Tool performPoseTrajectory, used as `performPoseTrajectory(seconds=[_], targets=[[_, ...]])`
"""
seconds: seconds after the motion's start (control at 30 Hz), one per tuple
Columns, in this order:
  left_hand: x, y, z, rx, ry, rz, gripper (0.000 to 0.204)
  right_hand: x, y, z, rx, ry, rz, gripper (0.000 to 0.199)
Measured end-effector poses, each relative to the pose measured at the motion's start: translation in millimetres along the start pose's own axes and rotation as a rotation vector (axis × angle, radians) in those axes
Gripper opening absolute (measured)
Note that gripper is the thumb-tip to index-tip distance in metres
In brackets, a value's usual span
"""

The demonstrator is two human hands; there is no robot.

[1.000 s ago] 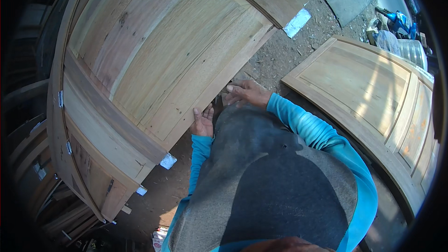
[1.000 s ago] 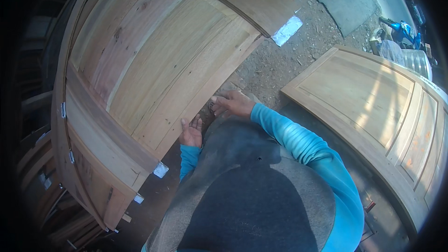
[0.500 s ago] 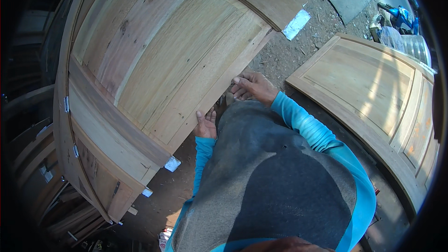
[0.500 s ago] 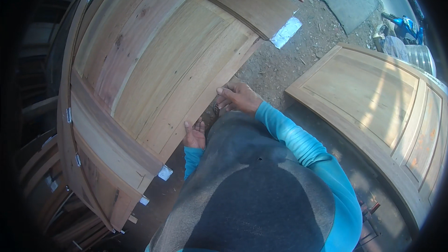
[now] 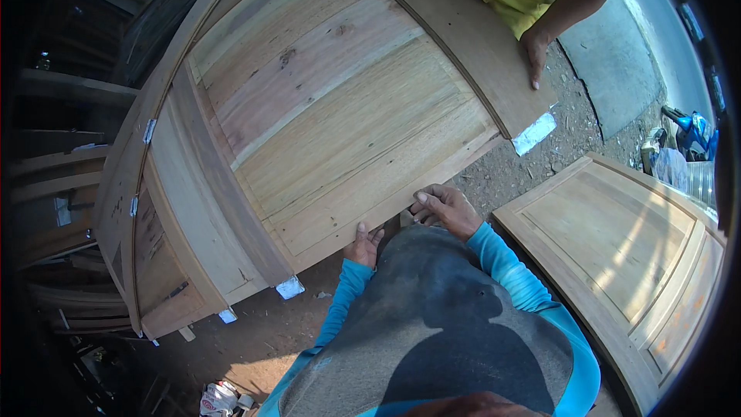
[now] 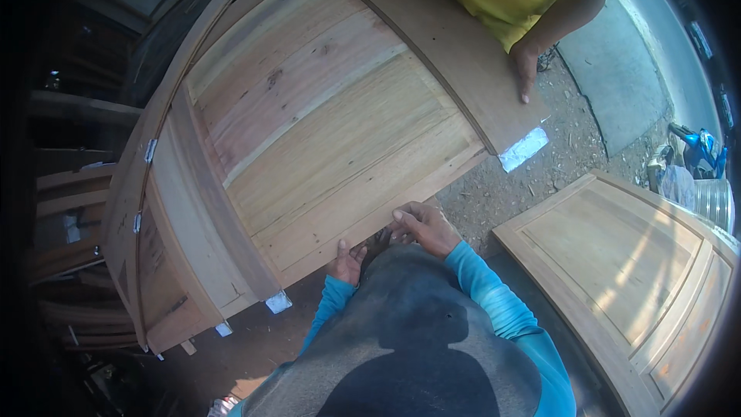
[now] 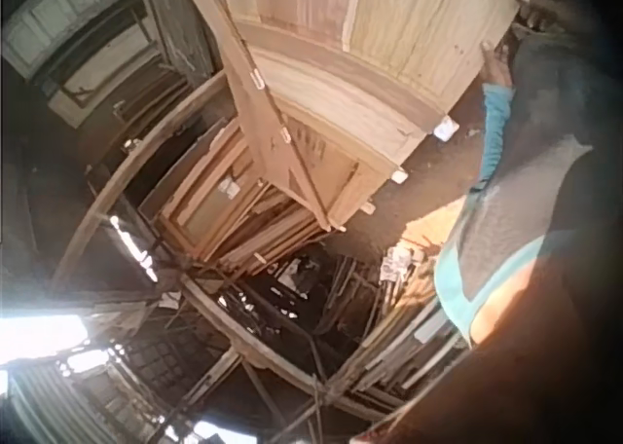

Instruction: The person joins wooden panels to form a large door, applying a substance from a white bucket with a tool and lifting the assembled sections.

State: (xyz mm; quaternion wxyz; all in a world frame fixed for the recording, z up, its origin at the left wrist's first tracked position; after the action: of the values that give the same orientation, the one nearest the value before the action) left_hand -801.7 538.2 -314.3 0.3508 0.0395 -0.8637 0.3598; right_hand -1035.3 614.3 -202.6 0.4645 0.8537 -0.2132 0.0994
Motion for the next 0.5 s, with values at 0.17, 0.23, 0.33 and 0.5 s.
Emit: performPoseTrajectory(seconds=[0.17, 0.23, 0.33, 0.5], targets=[[-3, 7, 4, 0.017, -0.018, -0.034, 0.042, -7, 9, 5, 0.0, 0.041, 0.026, 0.04], [-1, 6, 5, 0.028, -0.022, -0.047, 0.041, -10, 11, 10, 0.001, 0.063, 0.008, 0.041], [2, 4, 1, 0.051, -0.047, -0.03, 0.043, -8, 18, 13, 0.01, 0.11, 0.0, 0.042], [-7, 7, -6, -0.093, -0.076, 0.123, 0.052, 17, 18, 21, -0.014, 0.177, -0.06, 0.043]])
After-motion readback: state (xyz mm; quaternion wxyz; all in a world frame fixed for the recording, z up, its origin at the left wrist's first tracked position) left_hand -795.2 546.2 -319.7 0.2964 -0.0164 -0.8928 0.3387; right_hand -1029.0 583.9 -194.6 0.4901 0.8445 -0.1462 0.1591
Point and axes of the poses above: each hand's wrist, its own z-axis towards the middle knuckle, its own x-axis out of the palm, y = z × x, the point moved 2 cm from there along z, towards the middle knuckle, and after that the axes turned 12 degrees about y, right-handed, at the moved point
